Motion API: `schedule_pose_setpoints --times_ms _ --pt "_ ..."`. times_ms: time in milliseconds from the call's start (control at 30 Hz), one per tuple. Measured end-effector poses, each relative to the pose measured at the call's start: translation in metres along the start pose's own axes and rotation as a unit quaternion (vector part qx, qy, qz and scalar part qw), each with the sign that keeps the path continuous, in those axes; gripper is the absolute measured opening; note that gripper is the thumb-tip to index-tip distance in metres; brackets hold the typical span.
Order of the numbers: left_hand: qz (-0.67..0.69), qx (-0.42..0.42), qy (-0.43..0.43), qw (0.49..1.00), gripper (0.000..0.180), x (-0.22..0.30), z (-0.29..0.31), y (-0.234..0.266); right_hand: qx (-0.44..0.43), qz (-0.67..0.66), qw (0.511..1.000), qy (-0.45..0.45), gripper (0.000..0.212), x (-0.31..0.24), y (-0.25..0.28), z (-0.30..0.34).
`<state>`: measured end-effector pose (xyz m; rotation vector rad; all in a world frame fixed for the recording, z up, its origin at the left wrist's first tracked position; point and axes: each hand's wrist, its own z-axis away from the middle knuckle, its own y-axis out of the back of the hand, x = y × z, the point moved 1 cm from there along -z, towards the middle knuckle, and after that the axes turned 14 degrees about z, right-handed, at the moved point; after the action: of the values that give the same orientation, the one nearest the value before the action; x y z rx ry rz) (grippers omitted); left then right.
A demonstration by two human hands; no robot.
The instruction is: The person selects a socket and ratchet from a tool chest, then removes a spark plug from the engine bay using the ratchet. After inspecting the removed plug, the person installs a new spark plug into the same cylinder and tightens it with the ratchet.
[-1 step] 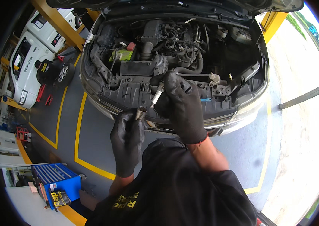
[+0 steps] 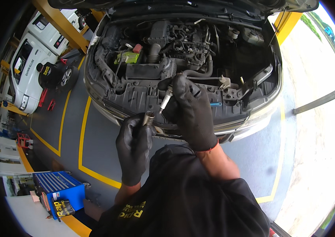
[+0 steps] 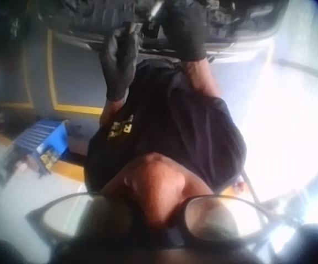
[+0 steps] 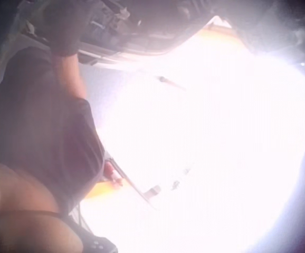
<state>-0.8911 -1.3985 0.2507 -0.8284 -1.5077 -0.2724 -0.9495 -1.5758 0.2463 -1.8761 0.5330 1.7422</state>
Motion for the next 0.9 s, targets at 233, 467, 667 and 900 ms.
schedule_pose_setpoints --times_ms 233,467,667,900 --pt "-0.017 -0.018 0.012 1.000 0.023 -0.001 0.001 -0.014 0.003 0.174 0.976 0.131 0.035 -0.001 0.010 0.002" --pt "-0.051 -0.039 -0.018 0.998 0.027 -0.007 -0.001 -0.018 0.020 0.110 0.971 0.210 0.036 0.012 0.018 -0.003" --pt "-0.081 -0.060 -0.058 0.993 0.027 -0.011 -0.002 -0.021 -0.040 -0.009 0.997 0.063 0.064 0.001 0.023 0.010" --pt "-0.077 -0.052 -0.041 0.995 0.026 -0.010 0.002 -0.023 -0.020 -0.031 0.992 0.124 0.063 0.002 0.015 0.011"
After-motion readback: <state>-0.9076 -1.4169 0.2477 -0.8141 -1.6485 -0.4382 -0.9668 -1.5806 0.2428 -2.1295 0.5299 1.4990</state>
